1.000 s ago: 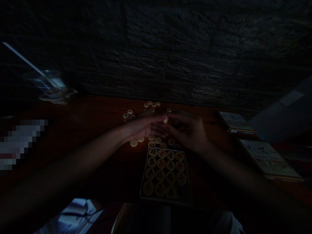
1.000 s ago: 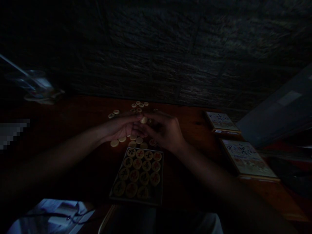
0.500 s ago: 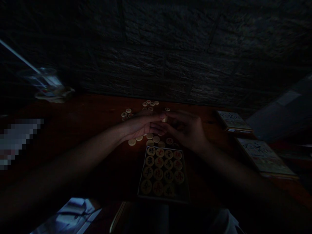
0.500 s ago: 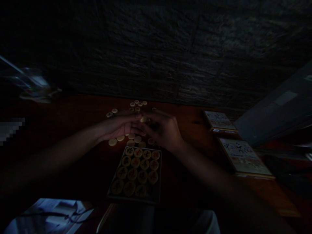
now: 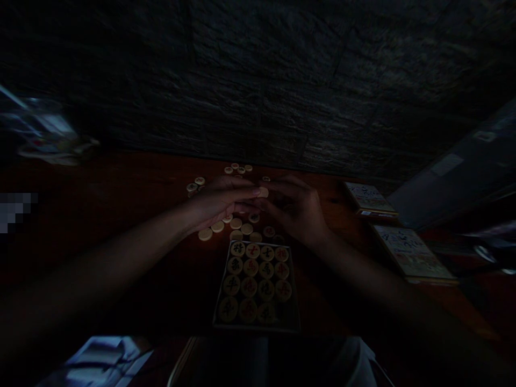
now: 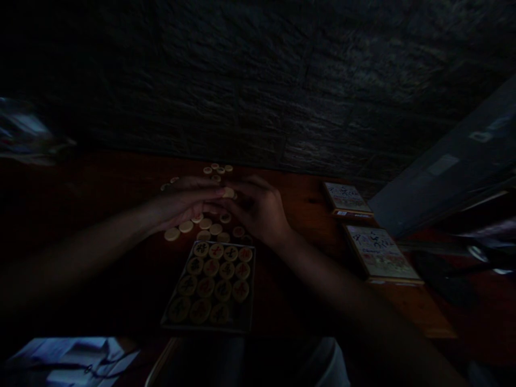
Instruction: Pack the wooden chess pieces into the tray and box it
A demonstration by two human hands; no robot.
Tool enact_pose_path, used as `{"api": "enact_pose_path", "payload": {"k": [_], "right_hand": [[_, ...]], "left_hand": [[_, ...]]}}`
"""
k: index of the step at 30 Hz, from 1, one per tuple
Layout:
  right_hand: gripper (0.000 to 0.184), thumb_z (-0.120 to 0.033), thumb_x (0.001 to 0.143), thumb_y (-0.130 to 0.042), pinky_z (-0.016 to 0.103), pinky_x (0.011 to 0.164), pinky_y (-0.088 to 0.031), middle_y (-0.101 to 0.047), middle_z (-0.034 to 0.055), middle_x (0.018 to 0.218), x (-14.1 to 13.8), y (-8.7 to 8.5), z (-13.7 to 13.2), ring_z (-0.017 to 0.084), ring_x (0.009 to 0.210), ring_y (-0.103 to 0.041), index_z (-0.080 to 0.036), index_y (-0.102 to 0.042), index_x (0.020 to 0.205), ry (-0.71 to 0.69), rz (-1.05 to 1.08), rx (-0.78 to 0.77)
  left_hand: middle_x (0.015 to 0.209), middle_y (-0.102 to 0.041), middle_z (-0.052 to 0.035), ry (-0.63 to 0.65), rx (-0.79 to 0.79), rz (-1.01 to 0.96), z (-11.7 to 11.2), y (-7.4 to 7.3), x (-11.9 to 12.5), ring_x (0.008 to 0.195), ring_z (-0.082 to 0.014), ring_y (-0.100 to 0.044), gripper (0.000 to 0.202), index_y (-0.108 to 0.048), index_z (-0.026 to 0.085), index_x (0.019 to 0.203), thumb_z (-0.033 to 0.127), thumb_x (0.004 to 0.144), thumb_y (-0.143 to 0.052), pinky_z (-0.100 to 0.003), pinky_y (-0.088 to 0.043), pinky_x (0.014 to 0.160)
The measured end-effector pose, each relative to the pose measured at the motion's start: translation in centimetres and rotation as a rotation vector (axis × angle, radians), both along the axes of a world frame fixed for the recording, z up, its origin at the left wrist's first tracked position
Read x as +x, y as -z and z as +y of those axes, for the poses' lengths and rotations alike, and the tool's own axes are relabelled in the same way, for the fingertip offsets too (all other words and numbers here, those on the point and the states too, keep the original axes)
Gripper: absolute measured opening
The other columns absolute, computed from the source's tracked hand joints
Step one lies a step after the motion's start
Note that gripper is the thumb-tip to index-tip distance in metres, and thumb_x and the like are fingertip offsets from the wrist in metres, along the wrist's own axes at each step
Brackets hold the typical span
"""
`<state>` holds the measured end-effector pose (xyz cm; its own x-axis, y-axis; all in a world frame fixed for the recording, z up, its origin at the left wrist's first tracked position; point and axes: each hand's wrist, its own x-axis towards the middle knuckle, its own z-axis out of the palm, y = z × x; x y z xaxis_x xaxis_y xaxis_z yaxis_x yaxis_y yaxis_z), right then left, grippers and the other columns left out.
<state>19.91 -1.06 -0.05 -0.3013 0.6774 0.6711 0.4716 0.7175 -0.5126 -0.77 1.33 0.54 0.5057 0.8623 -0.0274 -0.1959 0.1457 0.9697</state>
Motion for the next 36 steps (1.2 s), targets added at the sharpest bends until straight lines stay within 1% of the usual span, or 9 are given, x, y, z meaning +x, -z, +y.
{"api": "enact_pose_path", "payload": {"k": [3, 8, 13, 19, 24, 27, 29, 33, 36], "right_hand": [[0.027, -0.036, 0.091, -0.079, 0.031, 0.069, -0.058, -0.078, 0.0059, 0.097, -0.2, 0.3, 0.2, 0.017, 0.079, -0.070, -0.024, -0.083, 0.114, 0.012, 0.096, -0.097], [0.037, -0.048, 0.085, -0.083, 0.028, 0.059, -0.058, -0.081, 0.0044, 0.087, -0.4, 0.7, 0.7, 0.016, 0.067, -0.071, -0.022, -0.083, 0.111, -0.094, 0.328, -0.414], [0.043, -0.052, 0.075, -0.090, 0.024, 0.051, -0.056, -0.079, 0.0039, 0.078, -0.7, 0.5, 0.6, 0.014, 0.060, -0.069, -0.019, -0.084, 0.102, -0.079, 0.449, -0.558], [0.038, -0.053, 0.076, -0.090, 0.022, 0.051, -0.055, -0.081, 0.0059, 0.080, -0.9, 0.3, 0.3, 0.014, 0.061, -0.070, -0.018, -0.083, 0.089, -0.101, 0.446, -0.558], [0.036, -0.050, 0.076, -0.090, 0.024, 0.051, -0.056, -0.081, 0.0056, 0.080, -0.7, 0.4, 0.5, 0.014, 0.058, -0.069, -0.018, -0.084, 0.093, -0.087, 0.418, -0.537], [0.030, -0.045, 0.075, -0.092, 0.024, 0.050, -0.054, -0.081, 0.0049, 0.078, -0.7, 0.1, 0.3, 0.015, 0.057, -0.068, -0.020, -0.085, 0.090, -0.077, 0.406, -0.535], [0.027, -0.042, 0.075, -0.092, 0.025, 0.050, -0.054, -0.080, 0.0050, 0.078, -0.9, -0.1, 0.0, 0.016, 0.059, -0.070, -0.021, -0.085, 0.089, -0.057, 0.408, -0.554], [0.017, -0.037, 0.080, -0.088, 0.027, 0.053, -0.054, -0.082, 0.0095, 0.083, -1.0, -0.5, -0.7, 0.018, 0.064, -0.073, -0.022, -0.086, 0.087, 0.038, 0.414, -0.557], [0.017, -0.039, 0.082, -0.087, 0.029, 0.049, -0.051, -0.080, 0.0085, 0.075, -1.0, -0.4, -0.9, 0.019, 0.058, -0.070, -0.023, -0.086, 0.087, 0.069, 0.387, -0.552]], "left_hand": [[0.090, -0.082, -0.0097, -0.072, 0.039, 0.002, 0.0, -0.2, 0.0, 0.082, -0.0193, -0.080, 0.017, -0.080, 0.012, 0.097, 0.022, 0.085, -0.086, -0.031, -0.065, 0.082], [0.096, -0.083, -0.0079, -0.110, 0.155, 0.017, 0.2, 0.5, -0.2, 0.085, -0.0213, -0.081, 0.035, -0.079, 0.016, 0.108, 0.025, 0.077, -0.092, -0.034, -0.067, 0.083], [0.097, -0.083, -0.0075, -0.131, 0.249, 0.063, 0.0, 0.5, -0.3, 0.084, -0.0220, -0.081, 0.038, -0.078, 0.017, 0.109, 0.024, 0.075, -0.093, -0.033, -0.067, 0.080], [0.091, -0.083, -0.0074, -0.130, 0.336, 0.164, -0.2, 0.1, -0.2, 0.082, -0.0221, -0.080, 0.038, -0.080, 0.017, 0.108, 0.027, 0.073, -0.094, -0.030, -0.065, 0.075], [0.092, -0.083, -0.0067, -0.133, 0.312, 0.120, -0.2, 0.3, 0.0, 0.082, -0.0202, -0.080, 0.030, -0.081, 0.018, 0.104, 0.025, 0.077, -0.092, -0.030, -0.064, 0.078], [0.090, -0.082, -0.0059, -0.132, 0.286, 0.061, -0.1, 0.5, 0.2, 0.079, -0.0186, -0.079, 0.019, -0.080, 0.017, 0.099, 0.026, 0.084, -0.086, -0.032, -0.064, 0.079], [0.091, -0.082, -0.0060, -0.118, 0.288, 0.045, -0.1, 0.6, 0.3, 0.079, -0.0177, -0.079, 0.016, -0.079, 0.017, 0.100, 0.024, 0.086, -0.083, -0.031, -0.064, 0.080], [0.090, -0.081, -0.0063, -0.154, 0.348, 0.144, 0.0, 0.5, 0.3, 0.079, -0.0167, -0.077, 0.023, -0.079, 0.016, 0.102, 0.018, 0.080, -0.086, -0.026, -0.059, 0.074], [0.094, -0.081, -0.0068, -0.151, 0.413, 0.201, 0.0, 0.4, 0.3, 0.086, -0.0178, -0.077, 0.029, -0.079, 0.016, 0.104, 0.015, 0.076, -0.087, -0.027, -0.057, 0.078]]}}
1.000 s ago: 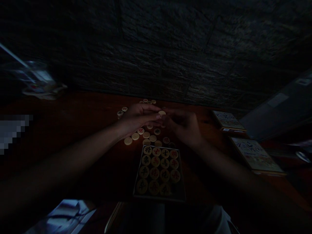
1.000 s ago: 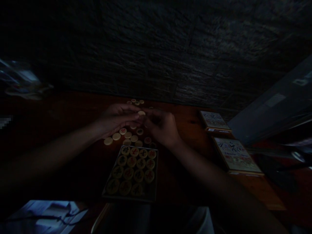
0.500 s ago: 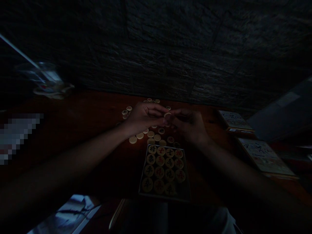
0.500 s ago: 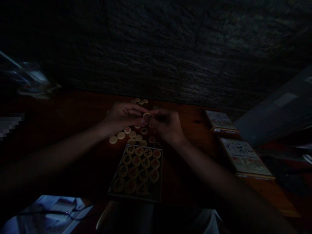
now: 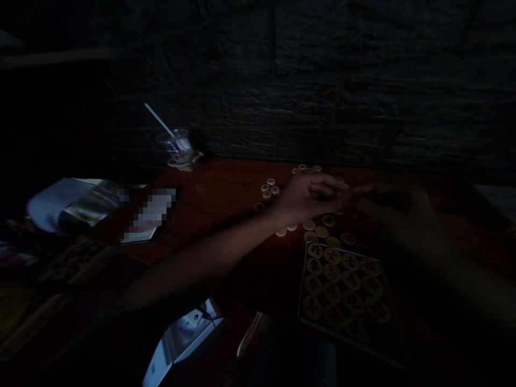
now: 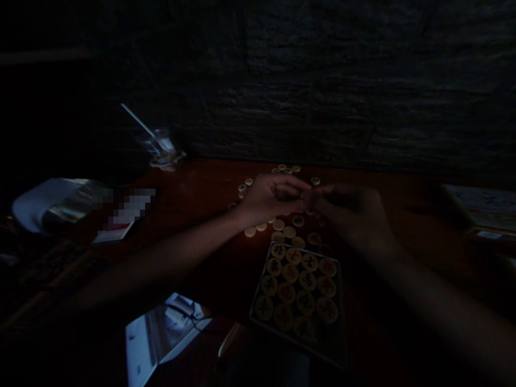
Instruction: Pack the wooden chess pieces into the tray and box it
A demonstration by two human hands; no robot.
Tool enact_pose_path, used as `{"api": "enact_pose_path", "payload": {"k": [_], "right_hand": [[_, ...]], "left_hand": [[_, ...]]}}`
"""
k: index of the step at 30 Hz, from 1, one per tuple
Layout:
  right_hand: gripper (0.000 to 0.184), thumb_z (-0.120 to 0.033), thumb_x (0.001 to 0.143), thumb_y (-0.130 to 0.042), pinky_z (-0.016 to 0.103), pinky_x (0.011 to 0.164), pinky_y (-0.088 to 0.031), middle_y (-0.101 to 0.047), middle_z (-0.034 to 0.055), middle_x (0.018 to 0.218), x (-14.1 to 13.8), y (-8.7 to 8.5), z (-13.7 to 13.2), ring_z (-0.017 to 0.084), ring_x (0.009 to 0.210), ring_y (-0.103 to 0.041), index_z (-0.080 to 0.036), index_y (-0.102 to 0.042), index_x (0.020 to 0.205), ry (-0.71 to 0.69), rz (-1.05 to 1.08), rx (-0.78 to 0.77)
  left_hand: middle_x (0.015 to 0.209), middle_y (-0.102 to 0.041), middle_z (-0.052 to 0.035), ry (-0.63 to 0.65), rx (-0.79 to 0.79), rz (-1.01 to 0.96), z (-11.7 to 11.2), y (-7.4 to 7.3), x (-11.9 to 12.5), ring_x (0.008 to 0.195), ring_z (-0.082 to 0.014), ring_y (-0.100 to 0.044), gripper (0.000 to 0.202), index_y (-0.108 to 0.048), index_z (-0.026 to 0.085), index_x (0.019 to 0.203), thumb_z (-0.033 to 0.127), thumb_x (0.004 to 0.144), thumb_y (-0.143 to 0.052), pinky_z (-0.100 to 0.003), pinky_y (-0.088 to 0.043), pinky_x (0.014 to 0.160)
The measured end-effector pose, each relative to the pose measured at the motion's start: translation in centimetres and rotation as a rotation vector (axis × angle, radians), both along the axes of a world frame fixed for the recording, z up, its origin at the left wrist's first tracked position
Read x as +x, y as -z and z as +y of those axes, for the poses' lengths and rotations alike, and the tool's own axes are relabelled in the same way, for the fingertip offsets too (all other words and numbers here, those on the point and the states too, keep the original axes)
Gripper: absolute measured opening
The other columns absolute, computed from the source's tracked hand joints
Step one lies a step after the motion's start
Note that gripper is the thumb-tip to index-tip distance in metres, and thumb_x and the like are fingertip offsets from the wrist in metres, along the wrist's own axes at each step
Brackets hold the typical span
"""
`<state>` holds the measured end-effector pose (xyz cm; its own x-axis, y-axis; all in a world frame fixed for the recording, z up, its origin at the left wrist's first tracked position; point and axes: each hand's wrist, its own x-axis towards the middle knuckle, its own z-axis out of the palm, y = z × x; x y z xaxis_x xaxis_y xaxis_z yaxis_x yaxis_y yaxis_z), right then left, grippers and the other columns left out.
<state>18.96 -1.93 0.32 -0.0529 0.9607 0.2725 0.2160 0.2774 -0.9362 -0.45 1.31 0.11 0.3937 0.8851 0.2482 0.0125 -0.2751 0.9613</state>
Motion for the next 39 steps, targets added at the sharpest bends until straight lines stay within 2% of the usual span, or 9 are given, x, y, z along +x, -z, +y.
{"api": "enact_pose_path", "payload": {"k": [4, 7, 12, 15, 20, 24, 31, 35, 39], "right_hand": [[0.023, -0.048, 0.078, -0.089, 0.031, 0.044, -0.050, -0.079, 0.0045, 0.073, 0.6, 0.9, 0.8, 0.021, 0.055, -0.070, -0.028, -0.086, 0.090, -0.042, 0.003, 0.005], [0.026, -0.050, 0.077, -0.090, 0.030, 0.045, -0.052, -0.081, 0.0052, 0.077, 0.9, 1.3, 1.5, 0.021, 0.057, -0.072, -0.027, -0.086, 0.089, -0.071, -0.026, -0.003], [0.038, -0.051, 0.071, -0.093, 0.026, 0.054, -0.055, -0.082, 0.0072, 0.084, 0.4, 0.4, 1.1, 0.017, 0.063, -0.071, -0.020, -0.084, 0.091, -0.034, 0.009, -0.048], [0.039, -0.049, 0.066, -0.096, 0.026, 0.053, -0.055, -0.080, 0.0059, 0.080, 0.0, 0.0, 0.9, 0.015, 0.059, -0.068, -0.019, -0.082, 0.088, -0.051, 0.037, -0.075], [0.040, -0.047, 0.066, -0.096, 0.024, 0.051, -0.055, -0.077, 0.0033, 0.074, 0.0, 0.6, 1.3, 0.013, 0.055, -0.065, -0.018, -0.080, 0.089, -0.115, 0.135, -0.086], [0.041, -0.046, 0.064, -0.098, 0.022, 0.051, -0.054, -0.077, 0.0029, 0.075, 0.0, 0.9, 1.4, 0.011, 0.056, -0.065, -0.017, -0.080, 0.087, -0.130, 0.186, -0.081], [0.044, -0.054, 0.067, -0.095, 0.022, 0.049, -0.050, -0.073, 0.0027, 0.067, -0.2, 0.7, 1.2, 0.011, 0.052, -0.061, -0.015, -0.078, 0.080, -0.128, 0.159, -0.092], [0.045, -0.058, 0.071, -0.091, 0.021, 0.048, -0.048, -0.072, 0.0030, 0.067, -0.1, 0.7, 1.2, 0.010, 0.052, -0.060, -0.015, -0.079, 0.077, -0.143, 0.159, -0.076], [0.045, -0.060, 0.074, -0.088, 0.021, 0.048, -0.049, -0.071, 0.0026, 0.065, -0.1, 0.7, 1.3, 0.011, 0.051, -0.061, -0.016, -0.079, 0.076, -0.142, 0.174, -0.080]], "left_hand": [[0.094, -0.081, -0.0078, 0.013, 0.061, 0.006, 0.1, 0.3, 0.0, 0.085, -0.0173, -0.076, 0.027, -0.079, 0.014, 0.103, 0.015, 0.077, -0.087, -0.027, -0.056, 0.077], [0.095, -0.081, -0.0080, 0.033, 0.069, -0.027, 0.5, 0.7, -0.1, 0.085, -0.0176, -0.077, 0.029, -0.080, 0.014, 0.106, 0.018, 0.078, -0.087, -0.026, -0.057, 0.074], [0.100, -0.083, -0.0091, 0.048, 0.030, -0.041, 0.6, 0.9, -0.1, 0.087, -0.0192, -0.080, 0.025, -0.080, 0.015, 0.108, 0.026, 0.085, -0.081, -0.028, -0.064, 0.078], [0.097, -0.084, -0.0082, 0.041, -0.004, -0.062, 0.4, 0.9, 0.0, 0.085, -0.0198, -0.081, 0.027, -0.080, 0.016, 0.107, 0.030, 0.085, -0.082, -0.031, -0.067, 0.081], [0.097, -0.084, -0.0084, 0.024, -0.001, -0.043, 0.3, 0.8, -0.2, 0.084, -0.0234, -0.083, 0.032, -0.080, 0.017, 0.109, 0.035, 0.083, -0.084, -0.037, -0.069, 0.080], [0.099, -0.084, -0.0091, -0.007, 0.091, 0.048, 0.4, 0.8, -0.4, 0.087, -0.0253, -0.083, 0.037, -0.080, 0.018, 0.111, 0.030, 0.078, -0.089, -0.035, -0.068, 0.077], [0.098, -0.084, -0.0093, 0.020, 0.138, 0.031, 0.3, 0.8, -0.3, 0.091, -0.0253, -0.082, 0.036, -0.079, 0.017, 0.107, 0.024, 0.073, -0.090, -0.035, -0.067, 0.080], [0.098, -0.084, -0.0088, 0.023, 0.094, 0.023, 0.0, 0.5, -0.2, 0.090, -0.0248, -0.082, 0.037, -0.080, 0.017, 0.107, 0.025, 0.073, -0.091, -0.033, -0.067, 0.080], [0.097, -0.084, -0.0080, 0.010, -0.032, -0.019, -0.3, 0.1, -0.2, 0.087, -0.0240, -0.082, 0.034, -0.081, 0.017, 0.108, 0.031, 0.079, -0.089, -0.034, -0.069, 0.081]]}}
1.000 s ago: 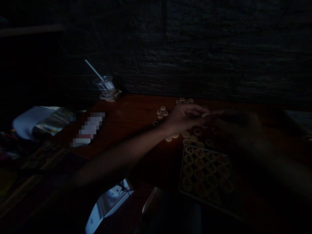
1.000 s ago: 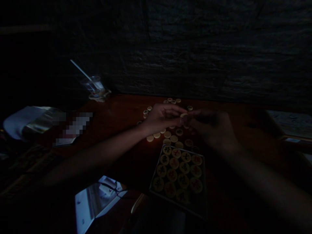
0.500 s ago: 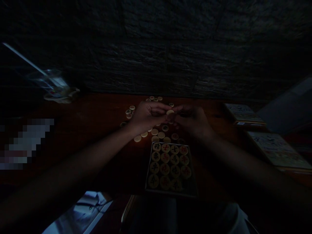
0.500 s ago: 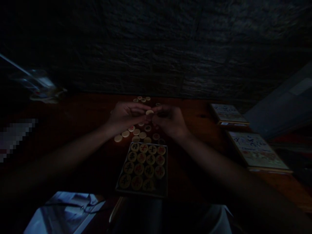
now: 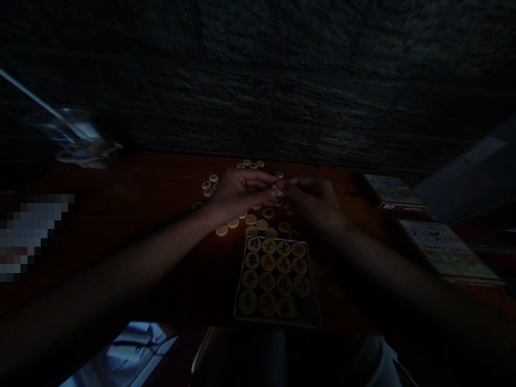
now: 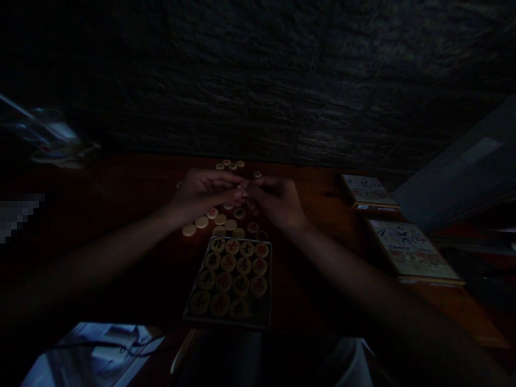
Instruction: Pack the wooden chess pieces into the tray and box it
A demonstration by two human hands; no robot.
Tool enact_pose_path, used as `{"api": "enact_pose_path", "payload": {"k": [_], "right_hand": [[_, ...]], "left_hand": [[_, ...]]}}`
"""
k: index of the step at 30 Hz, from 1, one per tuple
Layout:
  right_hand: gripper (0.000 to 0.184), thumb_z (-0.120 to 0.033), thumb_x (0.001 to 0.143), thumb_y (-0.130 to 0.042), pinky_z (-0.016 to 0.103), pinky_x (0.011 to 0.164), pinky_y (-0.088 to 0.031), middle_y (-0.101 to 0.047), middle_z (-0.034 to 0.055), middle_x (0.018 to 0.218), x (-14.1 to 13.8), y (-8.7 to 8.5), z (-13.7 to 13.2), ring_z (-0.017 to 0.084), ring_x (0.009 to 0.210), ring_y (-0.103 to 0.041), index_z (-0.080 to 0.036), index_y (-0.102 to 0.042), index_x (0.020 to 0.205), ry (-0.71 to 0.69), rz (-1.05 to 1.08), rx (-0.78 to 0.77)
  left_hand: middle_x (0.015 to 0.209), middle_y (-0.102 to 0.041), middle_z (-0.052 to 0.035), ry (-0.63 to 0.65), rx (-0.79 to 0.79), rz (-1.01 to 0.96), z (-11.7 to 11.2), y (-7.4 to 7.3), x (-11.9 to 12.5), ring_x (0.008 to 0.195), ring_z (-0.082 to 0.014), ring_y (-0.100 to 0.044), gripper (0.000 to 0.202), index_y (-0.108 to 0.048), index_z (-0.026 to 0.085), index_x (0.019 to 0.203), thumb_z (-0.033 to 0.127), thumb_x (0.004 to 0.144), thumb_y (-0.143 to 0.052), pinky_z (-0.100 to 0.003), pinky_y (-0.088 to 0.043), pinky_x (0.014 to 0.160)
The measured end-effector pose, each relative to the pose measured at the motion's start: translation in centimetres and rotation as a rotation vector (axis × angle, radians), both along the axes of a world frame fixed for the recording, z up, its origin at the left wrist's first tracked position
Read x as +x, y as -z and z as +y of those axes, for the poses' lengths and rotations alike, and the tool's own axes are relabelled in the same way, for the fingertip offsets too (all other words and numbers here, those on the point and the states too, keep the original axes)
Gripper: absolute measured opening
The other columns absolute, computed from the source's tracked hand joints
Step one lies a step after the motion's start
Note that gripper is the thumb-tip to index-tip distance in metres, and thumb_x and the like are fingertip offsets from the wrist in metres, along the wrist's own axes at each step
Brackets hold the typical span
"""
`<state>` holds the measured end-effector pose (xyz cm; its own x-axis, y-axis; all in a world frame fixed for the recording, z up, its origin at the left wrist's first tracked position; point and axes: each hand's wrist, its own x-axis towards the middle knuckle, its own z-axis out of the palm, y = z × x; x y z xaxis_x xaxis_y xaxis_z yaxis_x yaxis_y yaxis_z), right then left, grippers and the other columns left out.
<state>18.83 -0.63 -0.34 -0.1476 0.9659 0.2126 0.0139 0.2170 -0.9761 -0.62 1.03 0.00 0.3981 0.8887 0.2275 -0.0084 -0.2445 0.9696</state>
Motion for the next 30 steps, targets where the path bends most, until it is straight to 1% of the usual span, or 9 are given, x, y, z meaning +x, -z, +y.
{"api": "enact_pose_path", "payload": {"k": [2, 5, 9, 13, 18, 21, 24, 27, 30], "right_hand": [[0.043, -0.059, 0.075, -0.088, 0.021, 0.048, -0.049, -0.070, 0.0018, 0.064, -0.02, -0.15, -0.04, 0.011, 0.052, -0.060, -0.017, -0.080, 0.077, 0.010, 0.016, -0.010], [0.039, -0.054, 0.072, -0.091, 0.021, 0.049, -0.049, -0.071, 0.0014, 0.066, -0.03, -0.35, -0.16, 0.011, 0.053, -0.060, -0.018, -0.082, 0.082, 0.008, 0.038, -0.021], [0.041, -0.048, 0.066, -0.096, 0.023, 0.052, -0.052, -0.075, 0.0018, 0.073, 0.08, -0.14, -0.14, 0.011, 0.056, -0.062, -0.018, -0.083, 0.091, -0.015, 0.041, -0.025], [0.045, -0.047, 0.062, -0.098, 0.024, 0.051, -0.053, -0.077, 0.0029, 0.078, 0.22, 0.28, 0.10, 0.012, 0.056, -0.063, -0.017, -0.081, 0.091, 0.011, 0.019, -0.012], [0.042, -0.049, 0.065, -0.097, 0.023, 0.050, -0.050, -0.076, 0.0031, 0.073, 0.17, 0.03, 0.04, 0.011, 0.053, -0.062, -0.017, -0.080, 0.085, 0.027, 0.015, -0.018], [0.041, -0.052, 0.069, -0.094, 0.023, 0.051, -0.051, -0.076, 0.0038, 0.073, 0.12, -0.22, -0.10, 0.011, 0.055, -0.062, -0.016, -0.081, 0.084, 0.008, 0.024, -0.030], [0.042, -0.054, 0.069, -0.093, 0.023, 0.050, -0.049, -0.073, 0.0020, 0.067, 0.08, -0.25, -0.16, 0.011, 0.053, -0.060, -0.017, -0.081, 0.084, -0.003, 0.018, -0.033], [0.040, -0.054, 0.071, -0.092, 0.022, 0.050, -0.049, -0.071, 0.0012, 0.066, -0.01, -0.18, -0.22, 0.011, 0.053, -0.060, -0.017, -0.082, 0.085, -0.022, 0.007, -0.038], [0.039, -0.054, 0.074, -0.089, 0.023, 0.052, -0.051, -0.074, 0.0026, 0.071, -0.07, -0.17, -0.33, 0.011, 0.056, -0.062, -0.017, -0.083, 0.087, -0.024, 0.008, -0.036]], "left_hand": [[0.099, -0.084, -0.0083, 0.011, -0.049, -0.049, 0.05, 0.01, -0.01, 0.087, -0.0241, -0.083, 0.035, -0.081, 0.017, 0.109, 0.035, 0.080, -0.089, -0.036, -0.069, 0.084], [0.099, -0.084, -0.0079, 0.012, -0.086, -0.089, 0.30, 0.24, -0.07, 0.088, -0.0246, -0.083, 0.037, -0.081, 0.018, 0.111, 0.037, 0.081, -0.088, -0.039, -0.069, 0.087], [0.096, -0.084, -0.0063, -0.005, -0.095, -0.110, 0.47, 0.45, -0.08, 0.088, -0.0236, -0.083, 0.030, -0.081, 0.019, 0.108, 0.034, 0.083, -0.086, -0.038, -0.070, 0.087], [0.098, -0.084, -0.0067, -0.006, -0.090, -0.084, 0.26, 0.33, -0.01, 0.087, -0.0229, -0.083, 0.028, -0.079, 0.017, 0.105, 0.034, 0.083, -0.086, -0.037, -0.070, 0.085], [0.095, -0.084, -0.0077, 0.037, -0.038, -0.053, 0.25, 0.37, -0.09, 0.084, -0.0222, -0.082, 0.032, -0.077, 0.017, 0.108, 0.036, 0.084, -0.085, -0.034, -0.069, 0.081], [0.098, -0.084, -0.0091, 0.041, 0.048, -0.015, 0.40, 0.51, -0.14, 0.088, -0.0235, -0.082, 0.038, -0.077, 0.016, 0.111, 0.033, 0.078, -0.090, -0.033, -0.068, 0.080], [0.100, -0.083, -0.0095, 0.029, 0.143, 0.024, 0.53, 0.63, -0.14, 0.091, -0.0236, -0.081, 0.042, -0.078, 0.016, 0.111, 0.029, 0.074, -0.092, -0.033, -0.066, 0.083], [0.098, -0.083, -0.0086, -0.003, 0.188, 0.029, 0.62, 0.68, -0.16, 0.089, -0.0225, -0.081, 0.038, -0.079, 0.017, 0.107, 0.028, 0.074, -0.092, -0.032, -0.066, 0.082], [0.098, -0.084, -0.0076, -0.032, 0.188, 0.020, 0.71, 0.68, -0.20, 0.089, -0.0213, -0.081, 0.033, -0.081, 0.018, 0.105, 0.029, 0.075, -0.091, -0.031, -0.066, 0.082]]}}
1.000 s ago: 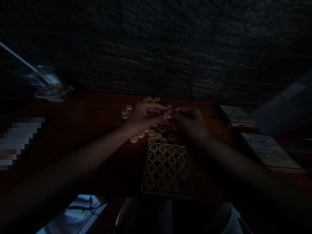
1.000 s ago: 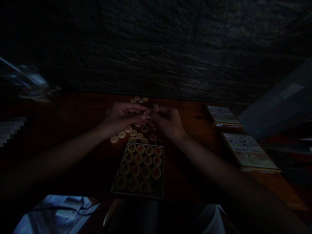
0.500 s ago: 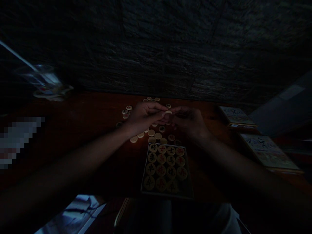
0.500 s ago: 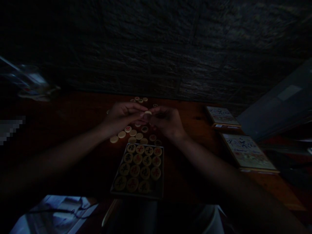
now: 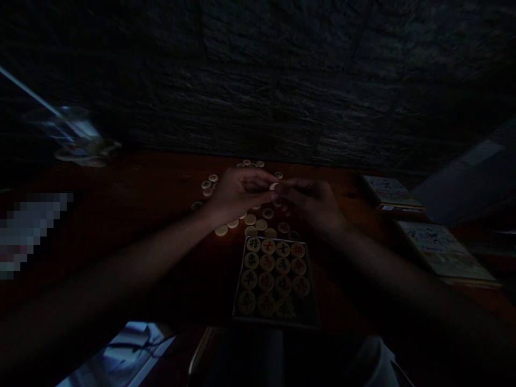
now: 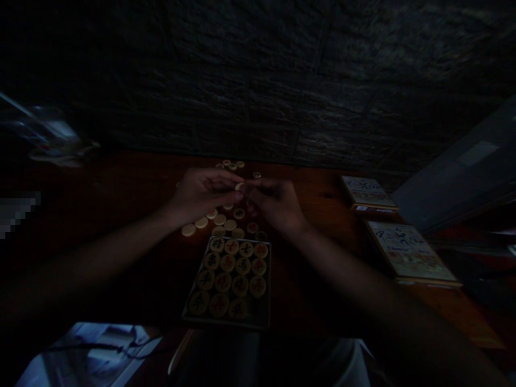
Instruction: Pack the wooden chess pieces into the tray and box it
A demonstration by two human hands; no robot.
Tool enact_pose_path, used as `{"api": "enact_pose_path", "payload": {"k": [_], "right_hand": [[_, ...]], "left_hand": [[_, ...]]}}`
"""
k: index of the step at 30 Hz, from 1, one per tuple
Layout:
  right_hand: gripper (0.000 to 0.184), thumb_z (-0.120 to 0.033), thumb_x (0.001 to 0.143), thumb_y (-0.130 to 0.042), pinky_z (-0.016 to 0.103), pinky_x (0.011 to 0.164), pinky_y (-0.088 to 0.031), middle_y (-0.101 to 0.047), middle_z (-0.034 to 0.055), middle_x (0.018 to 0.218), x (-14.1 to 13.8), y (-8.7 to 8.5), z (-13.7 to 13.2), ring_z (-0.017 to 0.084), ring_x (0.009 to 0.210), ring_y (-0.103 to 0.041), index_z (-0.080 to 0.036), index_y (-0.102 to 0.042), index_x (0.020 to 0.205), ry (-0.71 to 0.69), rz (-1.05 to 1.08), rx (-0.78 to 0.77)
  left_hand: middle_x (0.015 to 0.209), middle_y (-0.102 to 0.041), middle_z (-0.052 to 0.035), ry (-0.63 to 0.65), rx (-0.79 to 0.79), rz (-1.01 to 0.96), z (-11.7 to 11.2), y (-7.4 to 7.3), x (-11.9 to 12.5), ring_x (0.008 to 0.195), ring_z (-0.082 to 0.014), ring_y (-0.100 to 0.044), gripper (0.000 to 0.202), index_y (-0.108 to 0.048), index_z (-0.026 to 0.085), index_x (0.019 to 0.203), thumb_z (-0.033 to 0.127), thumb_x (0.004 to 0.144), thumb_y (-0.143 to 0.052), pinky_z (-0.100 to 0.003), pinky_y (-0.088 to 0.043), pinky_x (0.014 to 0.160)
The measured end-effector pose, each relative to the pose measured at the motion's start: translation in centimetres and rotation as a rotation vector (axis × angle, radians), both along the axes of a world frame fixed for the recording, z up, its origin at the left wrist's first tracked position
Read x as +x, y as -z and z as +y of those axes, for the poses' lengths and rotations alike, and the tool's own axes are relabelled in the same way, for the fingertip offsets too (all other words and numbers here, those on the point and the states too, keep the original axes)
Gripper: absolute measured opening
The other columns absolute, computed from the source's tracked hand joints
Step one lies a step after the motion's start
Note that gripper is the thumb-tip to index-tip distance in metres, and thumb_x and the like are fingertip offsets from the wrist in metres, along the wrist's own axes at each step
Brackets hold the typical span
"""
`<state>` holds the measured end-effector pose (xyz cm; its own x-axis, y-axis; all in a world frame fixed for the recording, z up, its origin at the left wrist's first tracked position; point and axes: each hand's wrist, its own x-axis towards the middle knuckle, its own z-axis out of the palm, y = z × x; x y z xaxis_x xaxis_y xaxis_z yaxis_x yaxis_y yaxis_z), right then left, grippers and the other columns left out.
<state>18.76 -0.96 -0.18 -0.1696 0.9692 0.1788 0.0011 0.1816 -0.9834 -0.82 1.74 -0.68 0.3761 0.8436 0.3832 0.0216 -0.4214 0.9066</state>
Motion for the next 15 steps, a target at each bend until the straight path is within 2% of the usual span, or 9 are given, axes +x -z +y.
{"api": "enact_pose_path", "payload": {"k": [5, 9, 12, 15], "right_hand": [[0.041, -0.049, 0.069, -0.094, 0.023, 0.053, -0.053, -0.078, 0.0033, 0.080, 0.24, 0.05, 0.04, 0.012, 0.058, -0.064, -0.018, -0.083, 0.094, 0.012, -0.008, 0.040], [0.043, -0.049, 0.067, -0.095, 0.024, 0.053, -0.054, -0.080, 0.0046, 0.085, 0.41, 0.31, 0.23, 0.013, 0.059, -0.065, -0.018, -0.082, 0.095, 0.019, -0.049, 0.069], [0.043, -0.051, 0.069, -0.094, 0.024, 0.052, -0.053, -0.079, 0.0047, 0.082, 0.39, 0.48, 0.35, 0.012, 0.057, -0.064, -0.018, -0.083, 0.094, 0.050, -0.059, 0.078], [0.041, -0.054, 0.074, -0.091, 0.023, 0.052, -0.051, -0.078, 0.0045, 0.076, 0.29, 0.41, 0.34, 0.012, 0.056, -0.063, -0.018, -0.083, 0.092, 0.053, -0.059, 0.070]], "left_hand": [[0.106, -0.084, -0.0079, -0.026, -0.071, -0.050, -0.12, -0.25, 0.14, 0.093, -0.0226, -0.081, 0.029, -0.082, 0.019, 0.106, 0.036, 0.083, -0.086, -0.034, -0.068, 0.084], [0.103, -0.084, -0.0068, -0.016, -0.123, -0.068, -0.28, -0.25, 0.26, 0.089, -0.0227, -0.082, 0.027, -0.082, 0.019, 0.106, 0.036, 0.084, -0.086, -0.036, -0.069, 0.082], [0.098, -0.085, -0.0070, 0.018, -0.147, -0.060, -0.15, 0.04, 0.15, 0.087, -0.0226, -0.082, 0.029, -0.080, 0.020, 0.107, 0.038, 0.085, -0.085, -0.035, -0.069, 0.080], [0.099, -0.084, -0.0087, 0.024, -0.106, -0.041, 0.05, 0.26, 0.03, 0.087, -0.0230, -0.082, 0.032, -0.079, 0.018, 0.107, 0.036, 0.082, -0.087, -0.033, -0.068, 0.079]]}}
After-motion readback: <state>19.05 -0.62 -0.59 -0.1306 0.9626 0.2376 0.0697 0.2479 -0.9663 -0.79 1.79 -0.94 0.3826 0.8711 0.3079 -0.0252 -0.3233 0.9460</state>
